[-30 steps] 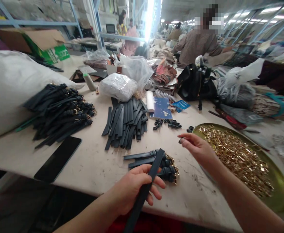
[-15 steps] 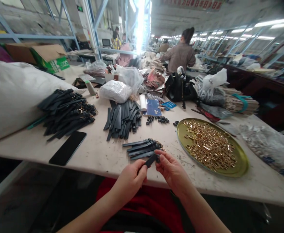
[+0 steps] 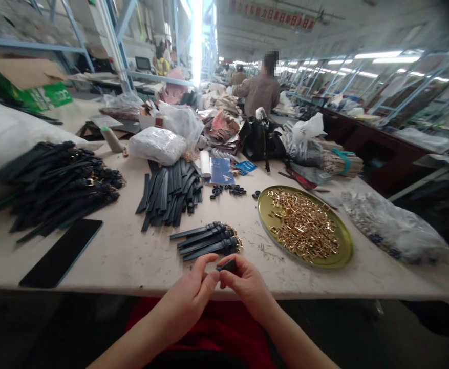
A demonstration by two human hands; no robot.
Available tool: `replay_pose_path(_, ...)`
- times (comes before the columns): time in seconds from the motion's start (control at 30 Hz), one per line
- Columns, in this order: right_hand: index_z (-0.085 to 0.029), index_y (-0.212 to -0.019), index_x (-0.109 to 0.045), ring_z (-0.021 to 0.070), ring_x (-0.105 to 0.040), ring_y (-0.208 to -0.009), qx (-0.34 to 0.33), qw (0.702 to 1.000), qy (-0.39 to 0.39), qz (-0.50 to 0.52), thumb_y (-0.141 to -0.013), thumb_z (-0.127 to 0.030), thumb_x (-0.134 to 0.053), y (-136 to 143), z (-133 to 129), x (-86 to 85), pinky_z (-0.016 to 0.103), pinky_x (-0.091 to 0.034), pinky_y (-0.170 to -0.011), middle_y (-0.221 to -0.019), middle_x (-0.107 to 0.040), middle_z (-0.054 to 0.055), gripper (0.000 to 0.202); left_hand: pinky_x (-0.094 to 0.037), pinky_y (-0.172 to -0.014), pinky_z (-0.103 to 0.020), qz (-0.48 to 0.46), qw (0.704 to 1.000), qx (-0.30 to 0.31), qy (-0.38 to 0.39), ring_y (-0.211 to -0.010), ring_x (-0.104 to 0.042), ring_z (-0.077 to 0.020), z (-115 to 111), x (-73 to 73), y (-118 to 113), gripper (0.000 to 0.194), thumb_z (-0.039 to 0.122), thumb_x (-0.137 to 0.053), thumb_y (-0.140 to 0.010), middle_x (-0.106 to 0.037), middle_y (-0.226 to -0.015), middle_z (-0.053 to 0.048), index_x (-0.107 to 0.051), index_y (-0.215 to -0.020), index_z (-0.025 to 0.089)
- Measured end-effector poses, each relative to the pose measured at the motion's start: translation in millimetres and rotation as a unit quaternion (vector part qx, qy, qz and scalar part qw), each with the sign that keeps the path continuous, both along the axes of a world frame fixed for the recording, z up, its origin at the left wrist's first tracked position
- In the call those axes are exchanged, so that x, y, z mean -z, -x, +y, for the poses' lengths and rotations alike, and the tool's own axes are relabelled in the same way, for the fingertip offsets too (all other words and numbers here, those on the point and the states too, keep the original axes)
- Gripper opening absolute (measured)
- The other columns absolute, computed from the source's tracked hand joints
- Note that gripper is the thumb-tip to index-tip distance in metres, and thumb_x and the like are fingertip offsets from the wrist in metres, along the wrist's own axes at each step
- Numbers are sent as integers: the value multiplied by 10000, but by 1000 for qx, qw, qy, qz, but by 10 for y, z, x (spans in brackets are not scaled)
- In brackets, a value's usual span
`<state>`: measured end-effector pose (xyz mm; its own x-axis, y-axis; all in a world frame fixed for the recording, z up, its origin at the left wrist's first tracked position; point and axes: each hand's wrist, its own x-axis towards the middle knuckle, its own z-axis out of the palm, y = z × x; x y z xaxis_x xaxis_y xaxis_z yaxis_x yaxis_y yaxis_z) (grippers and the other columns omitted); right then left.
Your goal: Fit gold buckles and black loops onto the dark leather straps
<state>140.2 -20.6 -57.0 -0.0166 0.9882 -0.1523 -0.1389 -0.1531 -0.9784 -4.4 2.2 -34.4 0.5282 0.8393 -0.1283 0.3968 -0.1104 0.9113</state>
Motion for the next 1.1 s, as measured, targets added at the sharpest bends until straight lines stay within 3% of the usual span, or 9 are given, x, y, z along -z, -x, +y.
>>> replay_pose_path(0.13,-188,-864,-532,102,-507,-596,-39,999,-24,-1,-656,-419,-680,-220,184,93,238,-403,-573,-683,-561,-25,345,-384,-668,-243,-22,1000,-3,16,-710,-511,-153,166,76,-60,375,448,-332,-863,-577,-800,-22,-500,-1059,177)
replay_pose_path(0.23,-180,-990,-515,133,-545,-695,24,974,-78,-211,-778,-438,-544,-808,509,93,262,-444,-629,-832,-582,35,335,-306,-481,-197,-40,995,-33,81,-500,-376,-100,314,145,-72,304,458,-393,-819,-414,-559,44,-516,-816,180)
replay_pose_path(0.27,-165,-961,-527,140,-549,-702,58,935,-89,-338,-823,-423,-478,-1052,645,79,260,-446,-628,-825,-586,48,296,-260,-439,-190,-57,990,-53,116,-456,-317,-87,357,164,-78,298,466,-409,-799,-345,-515,62,-497,-770,183)
replay_pose_path(0.33,-150,-948,-542,145,-562,-761,104,773,-71,-621,-883,-331,-365,-1514,923,49,257,-445,-684,-895,-595,74,261,-189,-402,-182,-96,973,-91,186,-412,-236,-72,428,192,-103,297,481,-430,-765,-263,-475,83,-472,-743,188)
replay_pose_path(0.4,-134,-924,-576,179,-561,-838,97,705,-48,-701,-854,-251,-414,-1848,1171,42,285,-424,-757,-948,-598,105,211,-150,-394,-180,-122,957,-117,237,-395,-201,-62,481,201,-148,301,492,-451,-739,-247,-460,91,-465,-744,191)
replay_pose_path(0.6,-65,-842,-625,256,-582,-862,20,620,22,-784,-808,-154,-444,-1994,1575,131,331,-404,-752,-885,-622,193,204,-107,-397,-175,-125,951,-98,265,-379,-164,-46,581,184,-290,271,461,-449,-727,-222,-433,111,-408,-693,195)
replay_pose_path(0.77,-52,-929,-617,242,-590,-888,-19,587,38,-809,-814,-118,-413,-1957,1570,88,302,-396,-741,-946,-622,201,243,-143,-380,-176,-93,967,-33,236,-378,-195,-51,506,160,-285,274,470,-405,-719,-258,-421,112,-394,-686,198)
replay_pose_path(0.97,-159,-717,-670,184,-611,-690,-76,598,58,-796,-754,-315,-556,-2036,1440,-88,245,-385,-593,-740,-669,86,197,-139,-360,-186,-95,970,-18,221,-345,-193,-56,344,208,-174,289,484,-397,-714,-257,-383,118,-414,-714,196)
replay_pose_path(1.1,-174,-871,-650,184,-601,-780,-27,601,20,-799,-828,-350,-449,-1955,1636,-197,248,-382,-614,-874,-661,83,271,-119,-355,-186,-123,963,-19,237,-333,-176,-52,378,231,-201,319,519,-415,-699,-244,-368,127,-401,-720,201)
